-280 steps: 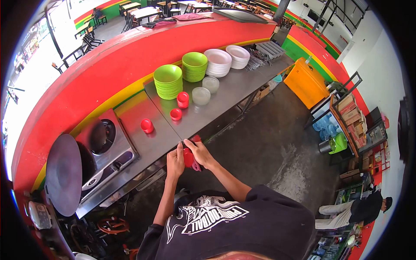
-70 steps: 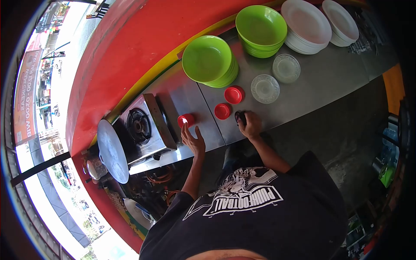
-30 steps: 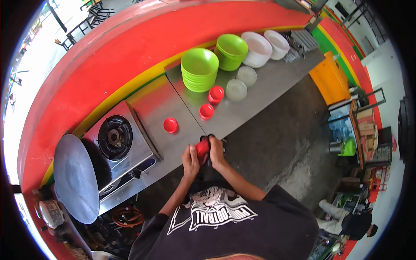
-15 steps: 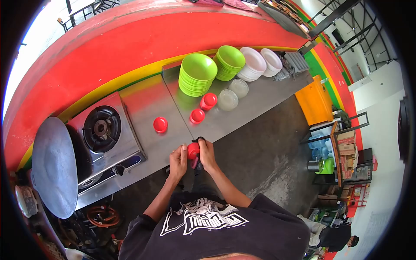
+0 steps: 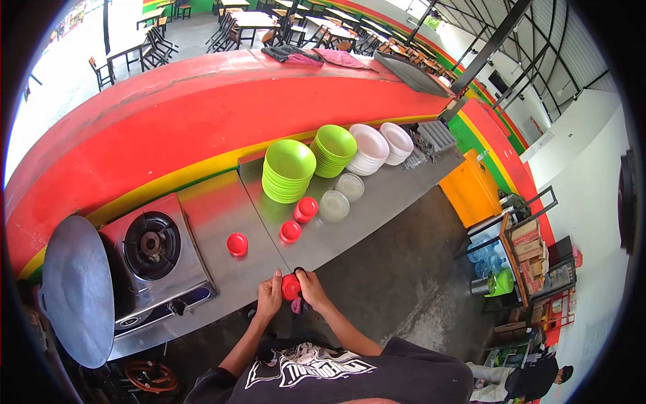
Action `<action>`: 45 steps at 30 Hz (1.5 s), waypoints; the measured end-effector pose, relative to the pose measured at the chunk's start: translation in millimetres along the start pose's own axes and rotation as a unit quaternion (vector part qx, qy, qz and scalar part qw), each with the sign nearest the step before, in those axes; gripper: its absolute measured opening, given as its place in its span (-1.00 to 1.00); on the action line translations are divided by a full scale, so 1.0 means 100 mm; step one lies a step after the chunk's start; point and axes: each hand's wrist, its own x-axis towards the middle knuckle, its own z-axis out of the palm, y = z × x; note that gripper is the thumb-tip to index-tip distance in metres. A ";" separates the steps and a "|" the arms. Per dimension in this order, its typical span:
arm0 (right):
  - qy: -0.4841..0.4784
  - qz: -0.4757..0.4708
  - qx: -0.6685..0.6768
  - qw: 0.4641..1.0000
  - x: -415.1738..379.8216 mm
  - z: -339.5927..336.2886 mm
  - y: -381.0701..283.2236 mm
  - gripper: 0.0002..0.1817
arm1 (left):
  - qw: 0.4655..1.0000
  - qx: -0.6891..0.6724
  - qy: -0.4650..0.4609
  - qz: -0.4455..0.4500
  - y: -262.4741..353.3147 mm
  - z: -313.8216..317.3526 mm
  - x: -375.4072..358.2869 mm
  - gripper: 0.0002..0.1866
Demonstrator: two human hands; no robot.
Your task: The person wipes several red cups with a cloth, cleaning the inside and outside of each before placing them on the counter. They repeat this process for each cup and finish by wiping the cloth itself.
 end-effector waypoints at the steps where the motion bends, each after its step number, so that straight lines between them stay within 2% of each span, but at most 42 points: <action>1: 0.000 -0.001 -0.013 1.000 -0.02 0.02 -0.06 -0.56 | 0.999 0.033 -0.034 -0.015 0.03 -0.05 0.04 -0.35; 3: -0.025 -0.032 -0.040 0.998 0.01 -0.04 -0.02 -0.61 | 0.989 0.098 -0.098 -0.046 0.11 -0.13 0.11 -0.31; 4: -0.038 -0.046 -0.053 0.997 0.02 -0.07 0.02 -0.63 | 0.987 0.122 -0.097 -0.049 0.15 -0.13 0.11 -0.31; 5: -0.014 -0.104 -0.080 0.991 0.07 -0.09 0.05 -0.66 | 0.983 0.145 -0.096 -0.052 0.19 -0.11 0.09 -0.30; 6: 0.019 -0.123 -0.112 0.986 0.07 -0.09 -0.03 -0.68 | 0.980 0.168 -0.094 -0.054 0.22 -0.08 0.10 -0.27; 8: 0.087 -0.160 -0.175 0.967 0.00 -0.09 -0.26 -0.70 | 0.983 0.022 -0.119 -0.137 0.14 -0.01 0.09 -0.24; 9: 0.087 -0.181 -0.193 0.960 -0.02 -0.07 -0.32 -0.71 | 0.974 -0.052 -0.133 -0.177 0.12 0.02 0.09 -0.20; 11: 0.089 -0.221 -0.228 0.944 -0.06 0.02 -0.38 -0.72 | 0.959 -0.090 -0.125 -0.240 0.08 0.07 0.08 -0.16; 12: 0.042 -0.223 -0.240 0.944 -0.10 0.05 -0.34 -0.74 | 0.949 -0.107 -0.122 -0.272 0.05 0.09 0.07 -0.13; 15: -0.018 -0.308 -0.249 0.918 -0.22 0.14 -0.29 -0.71 | 0.962 -0.140 -0.027 -0.232 -0.21 0.04 0.18 -0.12; 17: -0.023 -0.385 -0.271 0.882 -0.25 0.15 -0.24 -0.69 | 0.968 -0.092 -0.064 -0.225 -0.22 -0.06 0.21 -0.12; 20: -0.068 -0.320 -0.277 0.903 -0.28 0.08 -0.28 -0.69 | 0.977 -0.027 -0.065 -0.199 -0.29 -0.08 0.22 -0.21; 22: -0.104 -0.297 -0.306 0.899 -0.23 -0.02 -0.29 -0.67 | 0.978 0.002 -0.082 -0.193 0.20 -0.06 0.12 -0.24; 23: -0.123 -0.285 -0.320 0.895 -0.21 -0.07 -0.31 -0.65 | 0.977 -0.003 -0.094 -0.191 0.22 -0.06 0.12 -0.26; 25: -0.141 -0.278 -0.276 0.909 -0.20 -0.10 -0.40 -0.62 | 0.976 -0.013 -0.115 -0.186 0.24 -0.08 0.11 -0.29; 27: -0.162 -0.270 -0.229 0.921 -0.20 -0.09 -0.47 -0.58 | 0.962 -0.084 -0.142 -0.216 0.04 -0.11 0.15 -0.30; 28: -0.178 -0.236 -0.191 0.936 -0.20 -0.08 -0.48 -0.59 | 0.954 -0.117 -0.154 -0.231 -0.02 -0.13 0.16 -0.30; 30: -0.209 -0.173 -0.114 0.956 -0.15 -0.05 -0.52 -0.59 | 0.965 -0.123 -0.115 -0.201 -0.01 -0.17 0.20 -0.31; 31: -0.201 -0.217 -0.128 0.947 -0.13 0.01 -0.54 -0.59 | 0.970 -0.125 -0.098 -0.182 0.06 -0.18 0.25 -0.31; 32: -0.191 -0.260 -0.141 0.936 -0.10 0.06 -0.56 -0.58 | 0.966 -0.111 -0.111 -0.204 0.14 -0.24 0.28 -0.31; 34: -0.141 -0.335 -0.218 0.906 -0.11 0.15 -0.51 -0.57 | 0.952 -0.085 -0.143 -0.258 0.67 -0.32 0.22 -0.31; 38: -0.111 -0.275 -0.296 0.908 -0.19 0.12 -0.66 -0.56 | 0.987 0.039 -0.092 -0.124 0.38 -0.28 0.33 -0.38; 40: -0.137 -0.249 -0.268 0.920 -0.20 0.06 -0.78 -0.60 | 0.993 0.095 -0.065 -0.039 0.37 -0.20 0.30 -0.40; 41: -0.157 -0.237 -0.253 0.925 -0.15 0.02 -0.77 -0.61 | 0.991 0.101 -0.073 -0.039 0.37 -0.20 0.31 -0.42; 43: -0.208 -0.224 -0.172 0.937 -0.12 -0.01 -0.79 -0.57 | 0.992 -0.026 -0.075 -0.100 0.19 -0.19 0.28 -0.43; 45: -0.213 -0.213 -0.124 0.946 -0.14 0.04 -0.76 -0.51 | 0.981 -0.113 -0.080 -0.137 0.18 -0.20 0.27 -0.44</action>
